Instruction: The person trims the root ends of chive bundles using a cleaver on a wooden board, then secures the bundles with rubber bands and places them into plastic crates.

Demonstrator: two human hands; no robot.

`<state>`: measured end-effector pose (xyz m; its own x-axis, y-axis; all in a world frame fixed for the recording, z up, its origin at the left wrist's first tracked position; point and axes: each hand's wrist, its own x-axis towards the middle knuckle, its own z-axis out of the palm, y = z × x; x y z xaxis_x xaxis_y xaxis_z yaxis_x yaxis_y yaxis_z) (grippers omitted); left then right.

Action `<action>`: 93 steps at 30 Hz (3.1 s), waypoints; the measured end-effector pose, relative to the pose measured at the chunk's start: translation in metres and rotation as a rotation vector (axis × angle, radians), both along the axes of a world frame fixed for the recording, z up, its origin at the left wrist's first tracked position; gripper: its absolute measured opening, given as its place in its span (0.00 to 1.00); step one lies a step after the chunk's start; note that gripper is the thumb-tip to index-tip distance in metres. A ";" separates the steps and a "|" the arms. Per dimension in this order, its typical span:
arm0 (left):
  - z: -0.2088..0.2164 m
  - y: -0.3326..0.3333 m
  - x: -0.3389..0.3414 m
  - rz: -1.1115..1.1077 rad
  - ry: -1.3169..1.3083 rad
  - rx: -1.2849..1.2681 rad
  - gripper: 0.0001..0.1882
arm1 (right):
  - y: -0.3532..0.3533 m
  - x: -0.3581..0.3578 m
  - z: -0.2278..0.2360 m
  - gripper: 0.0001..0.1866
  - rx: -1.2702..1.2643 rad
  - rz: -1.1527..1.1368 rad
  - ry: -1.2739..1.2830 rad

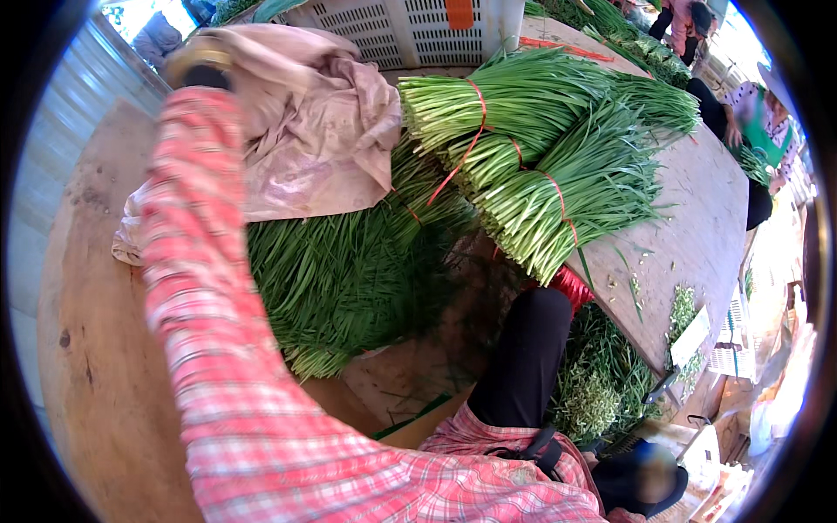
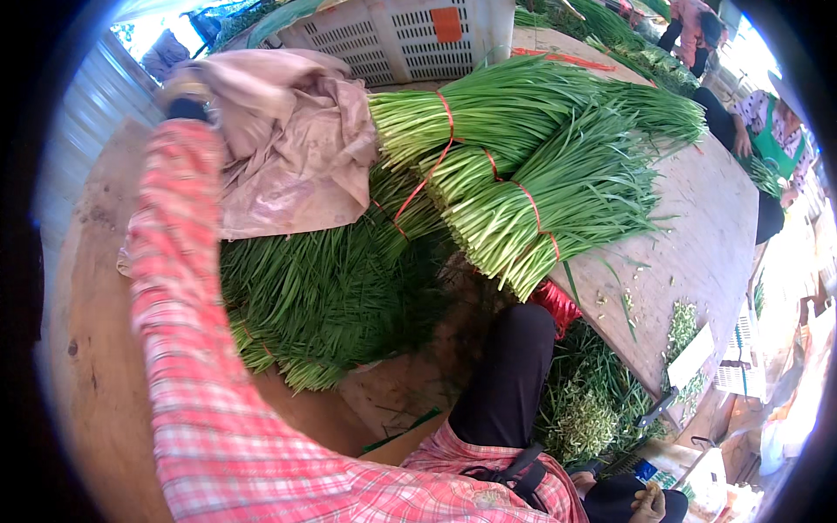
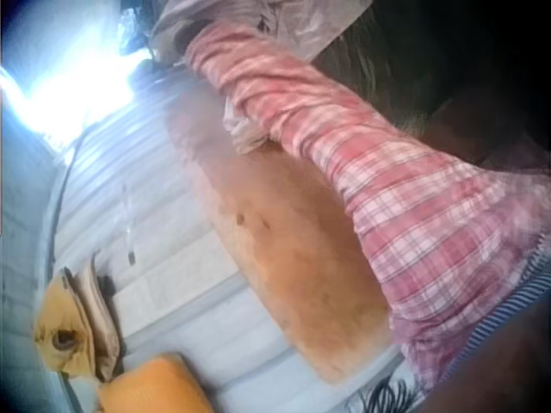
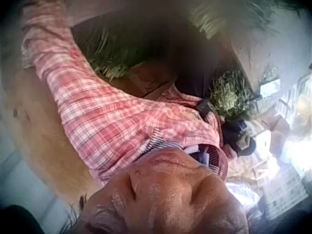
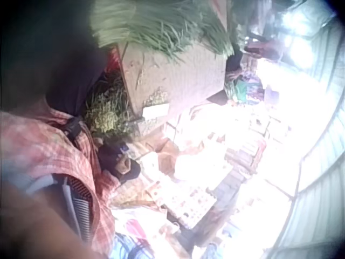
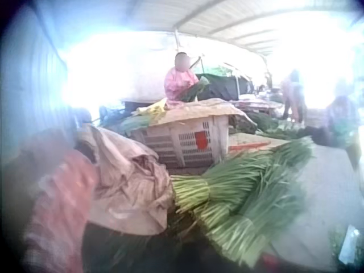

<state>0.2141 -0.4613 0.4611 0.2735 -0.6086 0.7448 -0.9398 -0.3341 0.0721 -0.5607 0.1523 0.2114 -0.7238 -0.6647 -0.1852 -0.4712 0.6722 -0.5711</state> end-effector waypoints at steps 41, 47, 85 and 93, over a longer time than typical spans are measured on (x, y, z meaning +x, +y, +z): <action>-0.087 0.201 0.223 0.692 0.180 -0.384 0.21 | -0.030 0.020 -0.054 0.10 -0.120 -0.138 -0.468; -0.138 0.128 -0.062 -0.457 0.220 0.157 0.22 | -0.036 0.013 -0.037 0.10 -0.189 -0.109 -0.439; -0.034 0.348 -0.239 -0.963 0.848 0.388 0.36 | -0.178 -0.006 0.024 0.16 -0.211 0.090 0.257; -0.087 0.271 -0.501 -1.246 -0.032 0.496 0.39 | -0.181 -0.048 -0.047 0.32 -0.265 0.007 -0.182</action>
<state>-0.2874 -0.1905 0.3738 -0.6702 -0.6433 0.3702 -0.6335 0.7557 0.1663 -0.6090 -0.0282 0.1646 -0.6902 -0.7116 -0.1311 -0.3488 0.4859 -0.8014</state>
